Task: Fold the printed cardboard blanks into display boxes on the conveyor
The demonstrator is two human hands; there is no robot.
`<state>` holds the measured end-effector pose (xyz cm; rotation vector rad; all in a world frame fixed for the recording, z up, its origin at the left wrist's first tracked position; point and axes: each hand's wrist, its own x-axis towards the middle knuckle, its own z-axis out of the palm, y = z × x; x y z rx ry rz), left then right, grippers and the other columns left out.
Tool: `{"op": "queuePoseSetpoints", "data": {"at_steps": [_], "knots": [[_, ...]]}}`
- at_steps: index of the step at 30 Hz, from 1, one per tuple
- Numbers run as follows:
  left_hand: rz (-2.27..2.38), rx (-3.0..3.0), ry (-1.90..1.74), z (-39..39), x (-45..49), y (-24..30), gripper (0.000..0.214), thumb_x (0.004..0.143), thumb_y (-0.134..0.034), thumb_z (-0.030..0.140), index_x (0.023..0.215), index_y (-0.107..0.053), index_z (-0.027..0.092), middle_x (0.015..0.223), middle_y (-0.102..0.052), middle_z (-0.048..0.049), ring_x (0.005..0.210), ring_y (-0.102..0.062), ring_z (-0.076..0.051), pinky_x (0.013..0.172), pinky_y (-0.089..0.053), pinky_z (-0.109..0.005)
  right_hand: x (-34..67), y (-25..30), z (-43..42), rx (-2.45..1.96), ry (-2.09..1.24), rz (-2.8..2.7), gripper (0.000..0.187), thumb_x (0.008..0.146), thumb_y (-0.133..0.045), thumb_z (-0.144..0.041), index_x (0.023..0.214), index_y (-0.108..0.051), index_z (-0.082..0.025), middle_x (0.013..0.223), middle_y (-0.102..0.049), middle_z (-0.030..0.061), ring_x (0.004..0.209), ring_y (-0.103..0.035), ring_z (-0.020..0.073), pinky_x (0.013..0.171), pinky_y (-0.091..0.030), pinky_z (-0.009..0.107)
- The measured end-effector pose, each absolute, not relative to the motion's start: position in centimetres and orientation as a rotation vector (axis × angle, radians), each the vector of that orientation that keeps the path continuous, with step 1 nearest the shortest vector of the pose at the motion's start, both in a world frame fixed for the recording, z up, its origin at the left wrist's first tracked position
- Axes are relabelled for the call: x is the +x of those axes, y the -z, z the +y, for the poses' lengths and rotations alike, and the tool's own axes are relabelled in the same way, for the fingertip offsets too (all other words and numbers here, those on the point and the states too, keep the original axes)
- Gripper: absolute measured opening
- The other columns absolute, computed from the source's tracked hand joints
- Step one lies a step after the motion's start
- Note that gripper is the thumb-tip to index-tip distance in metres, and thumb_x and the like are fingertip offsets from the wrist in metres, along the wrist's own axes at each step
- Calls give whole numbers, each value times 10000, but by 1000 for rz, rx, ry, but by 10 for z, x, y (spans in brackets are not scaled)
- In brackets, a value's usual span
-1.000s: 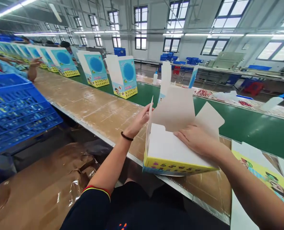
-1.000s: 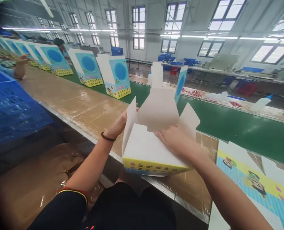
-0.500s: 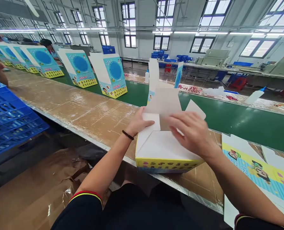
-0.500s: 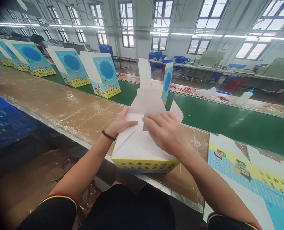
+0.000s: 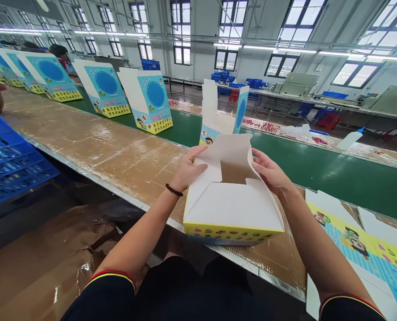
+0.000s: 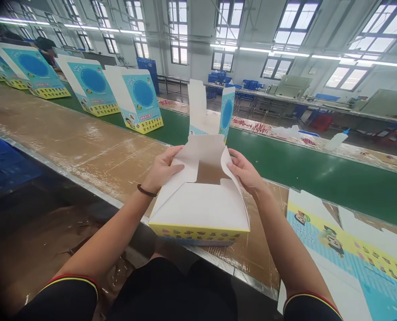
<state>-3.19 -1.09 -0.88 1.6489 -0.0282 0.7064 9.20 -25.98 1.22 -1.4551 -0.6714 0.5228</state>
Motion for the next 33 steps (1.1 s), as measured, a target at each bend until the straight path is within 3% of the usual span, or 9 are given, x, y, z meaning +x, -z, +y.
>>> {"op": "queuePoseSetpoints", "data": {"at_steps": [3,8,15,17,20,23,26,29,33], "knots": [[-63,1687,-749,-7,-32,10,555,611,-645,154,1151,-753,226,1294,-711,-56,1303,-602,-267,1183,-426,-424,98,-16,-261,-1467,-502,-783,926,674,-933,-564,1459,-502,-330,1337,-658,67,1182,-654,287,991,-564,413],[-65,1604,-587,-12,-39,7,681,664,-670,176,1344,-629,173,1419,-658,-100,1304,-611,-289,1130,-482,-425,103,-10,-269,-1430,-628,-733,915,694,-917,-566,1475,-501,-337,1383,-633,70,1167,-658,294,969,-578,419],[-47,1540,-559,-13,-41,6,600,627,-675,158,1226,-655,180,1227,-727,-70,1129,-673,-250,989,-544,-378,82,-7,-265,-1474,-582,-751,906,675,-919,-414,1469,-488,-355,1527,-524,31,1276,-588,308,956,-572,403],[-33,1606,-634,-14,-42,6,431,616,-644,157,1038,-728,188,1119,-736,-49,1107,-666,-244,1012,-523,-386,81,-5,-263,-1526,-514,-775,731,692,-878,-391,1366,-597,-353,1468,-572,15,1249,-596,313,938,-558,412],[-9,1768,-715,-18,-45,4,177,683,-563,188,716,-736,207,1068,-720,-48,1157,-637,-246,1089,-468,-407,80,-2,-263,-1610,-350,-830,239,732,-780,-409,936,-771,-285,1324,-656,25,1248,-578,323,994,-500,435],[14,2011,-651,-21,-50,-3,224,770,-528,252,648,-714,223,1082,-708,-57,1190,-615,-267,1161,-395,-472,80,-5,-265,-1696,-298,-887,277,799,-675,-522,739,-763,-266,1238,-684,51,1240,-577,330,1048,-460,467],[-15,2346,-526,-23,-54,-15,257,758,-680,411,927,-740,226,1212,-682,-78,1228,-577,-322,1179,-344,-548,81,-16,-265,-1891,-280,-1031,412,767,-710,-629,962,-769,-270,1312,-644,65,1256,-568,336,1089,-448,485],[-43,2607,-351,-25,-53,-26,736,680,-797,529,1326,-607,231,1394,-603,-129,1298,-517,-385,1159,-339,-580,80,-30,-262,-2178,-260,-1174,772,680,-811,-586,1361,-626,-272,1439,-562,98,1313,-529,357,1098,-457,499],[-14,2781,-214,-33,-49,-32,852,645,-860,521,1392,-568,233,1332,-617,-157,1277,-516,-437,1153,-299,-605,73,-40,-254,-2494,-228,-1239,881,702,-806,-537,1492,-518,-275,1358,-589,125,1219,-577,379,981,-526,522]]}}
